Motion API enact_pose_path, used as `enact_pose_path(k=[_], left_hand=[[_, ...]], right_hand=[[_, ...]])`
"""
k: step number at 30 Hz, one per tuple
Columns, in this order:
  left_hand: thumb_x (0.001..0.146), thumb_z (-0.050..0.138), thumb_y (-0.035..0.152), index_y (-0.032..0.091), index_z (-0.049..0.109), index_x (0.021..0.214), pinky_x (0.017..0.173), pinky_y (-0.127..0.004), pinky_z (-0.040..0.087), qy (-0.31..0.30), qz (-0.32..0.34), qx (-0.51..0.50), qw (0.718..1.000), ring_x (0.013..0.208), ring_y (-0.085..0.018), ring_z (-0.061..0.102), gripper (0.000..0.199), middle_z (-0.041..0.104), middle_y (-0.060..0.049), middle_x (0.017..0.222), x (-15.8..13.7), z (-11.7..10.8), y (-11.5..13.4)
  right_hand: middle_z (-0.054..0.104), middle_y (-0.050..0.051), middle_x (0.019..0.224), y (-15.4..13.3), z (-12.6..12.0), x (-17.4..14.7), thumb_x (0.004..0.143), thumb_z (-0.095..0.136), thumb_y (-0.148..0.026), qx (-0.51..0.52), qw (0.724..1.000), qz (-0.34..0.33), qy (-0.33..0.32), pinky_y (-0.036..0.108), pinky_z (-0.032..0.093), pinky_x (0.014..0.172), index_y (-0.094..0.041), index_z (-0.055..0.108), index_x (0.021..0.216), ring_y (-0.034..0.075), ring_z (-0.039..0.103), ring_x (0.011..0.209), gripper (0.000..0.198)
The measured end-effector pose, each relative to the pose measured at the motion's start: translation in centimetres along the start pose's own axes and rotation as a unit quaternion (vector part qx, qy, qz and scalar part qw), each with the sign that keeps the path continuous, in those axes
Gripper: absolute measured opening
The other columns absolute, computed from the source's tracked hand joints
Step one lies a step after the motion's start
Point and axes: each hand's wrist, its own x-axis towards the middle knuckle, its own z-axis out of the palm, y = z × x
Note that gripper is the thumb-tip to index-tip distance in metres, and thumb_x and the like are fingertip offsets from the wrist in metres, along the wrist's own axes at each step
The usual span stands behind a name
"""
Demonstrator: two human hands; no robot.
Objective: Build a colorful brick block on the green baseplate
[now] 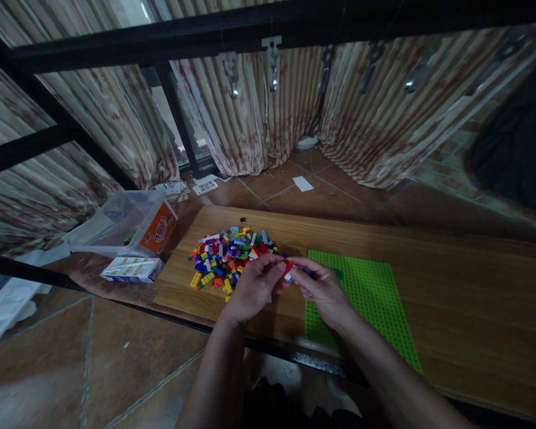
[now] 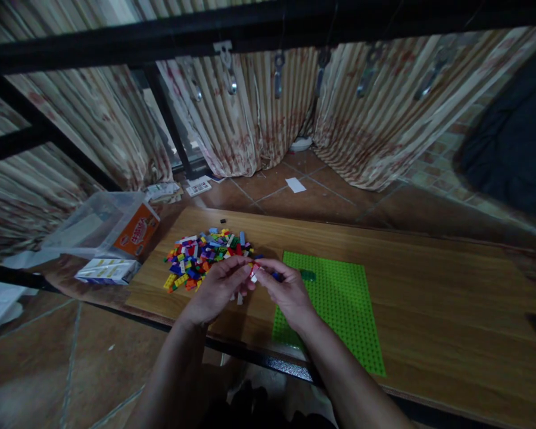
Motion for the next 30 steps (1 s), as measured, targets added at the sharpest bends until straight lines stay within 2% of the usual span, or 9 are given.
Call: enact_pose_path(k=[3,7,11,14,20,23,26,28,30], left_hand=[[0.077,0.070,0.039,0.015,0.061,0.094,0.066,-0.023,0.051,0.045,0.003,-0.085,0.995,0.070,-0.012,0.063,0.031,0.065,-0.001,0.079,0.2,1.3,-0.3],[0.077,0.073,0.034,0.014,0.063,0.095,0.073,-0.023,0.050,0.061,0.025,-0.115,0.991,0.077,-0.011,0.062,0.028,0.065,-0.002,0.087,0.1,2.5,-0.5],[0.076,0.075,0.034,0.014,0.064,0.092,0.070,-0.022,0.049,0.043,0.079,-0.098,0.991,0.073,-0.010,0.059,0.028,0.065,-0.001,0.083,0.0,3.0,-0.3],[0.074,0.077,0.032,0.014,0.064,0.088,0.065,-0.021,0.047,0.055,0.125,-0.065,0.989,0.066,-0.008,0.056,0.026,0.064,0.001,0.076,0.0,3.2,-0.1],[0.076,0.073,0.031,0.013,0.064,0.087,0.062,-0.022,0.048,0.058,0.117,-0.046,0.990,0.063,-0.009,0.056,0.023,0.064,0.000,0.073,0.1,3.4,-0.3],[0.079,0.069,0.026,0.014,0.064,0.089,0.066,-0.023,0.050,0.072,0.111,0.000,0.991,0.067,-0.011,0.059,0.017,0.066,-0.002,0.078,0.3,2.9,-0.8],[0.081,0.063,0.017,0.016,0.066,0.092,0.076,-0.028,0.052,0.132,0.158,0.145,0.968,0.082,-0.015,0.064,0.012,0.067,-0.005,0.090,0.4,2.0,-1.2],[0.080,0.060,0.010,0.018,0.067,0.093,0.082,-0.030,0.051,0.171,0.194,0.258,0.931,0.090,-0.017,0.064,0.017,0.066,-0.006,0.096,0.4,1.5,-1.3],[0.080,0.057,0.005,0.018,0.067,0.095,0.085,-0.031,0.051,0.182,0.211,0.332,0.901,0.092,-0.017,0.063,0.023,0.065,-0.006,0.098,0.3,1.1,-1.4]], right_hand=[[0.059,-0.004,0.066,0.0,0.2,0.1,0.059,0.083,-0.044,0.013,0.998,-0.020,0.059,0.021,0.020,0.040,-0.020,0.072,0.085,0.004,0.031,0.044,0.038],[0.057,-0.004,0.062,-0.2,-0.1,0.1,0.059,0.084,-0.041,0.049,0.994,-0.043,0.093,0.020,0.021,0.041,-0.020,0.072,0.080,0.004,0.032,0.045,0.032],[0.051,-0.006,0.054,-0.4,-0.8,0.1,0.062,0.083,-0.039,0.097,0.992,-0.038,0.065,0.019,0.019,0.040,-0.021,0.073,0.081,0.004,0.030,0.044,0.028],[0.050,-0.006,0.053,-0.5,-1.0,0.0,0.063,0.084,-0.037,0.116,0.992,-0.038,0.033,0.019,0.020,0.040,-0.021,0.073,0.079,0.003,0.031,0.043,0.025],[0.054,-0.006,0.055,-0.5,-0.9,0.0,0.061,0.084,-0.038,0.129,0.991,-0.028,0.028,0.019,0.021,0.039,-0.021,0.074,0.079,0.003,0.030,0.041,0.026],[0.052,-0.006,0.051,0.0,-1.0,0.3,0.064,0.080,-0.043,0.055,0.996,-0.031,0.056,0.020,0.023,0.039,-0.020,0.074,0.079,0.004,0.032,0.041,0.028],[0.063,-0.001,0.060,0.9,-1.1,0.6,0.072,0.072,-0.040,-0.116,0.987,-0.088,0.062,0.024,0.040,0.050,-0.020,0.073,0.077,0.011,0.052,0.052,0.021],[0.070,0.003,0.076,1.6,-1.1,0.6,0.078,0.065,-0.031,-0.250,0.957,-0.143,0.042,0.029,0.048,0.066,-0.021,0.073,0.081,0.017,0.062,0.069,0.013],[0.073,0.005,0.089,2.2,-1.0,0.4,0.081,0.057,-0.020,-0.350,0.918,-0.186,0.014,0.033,0.049,0.076,-0.023,0.073,0.090,0.019,0.066,0.081,0.018]])
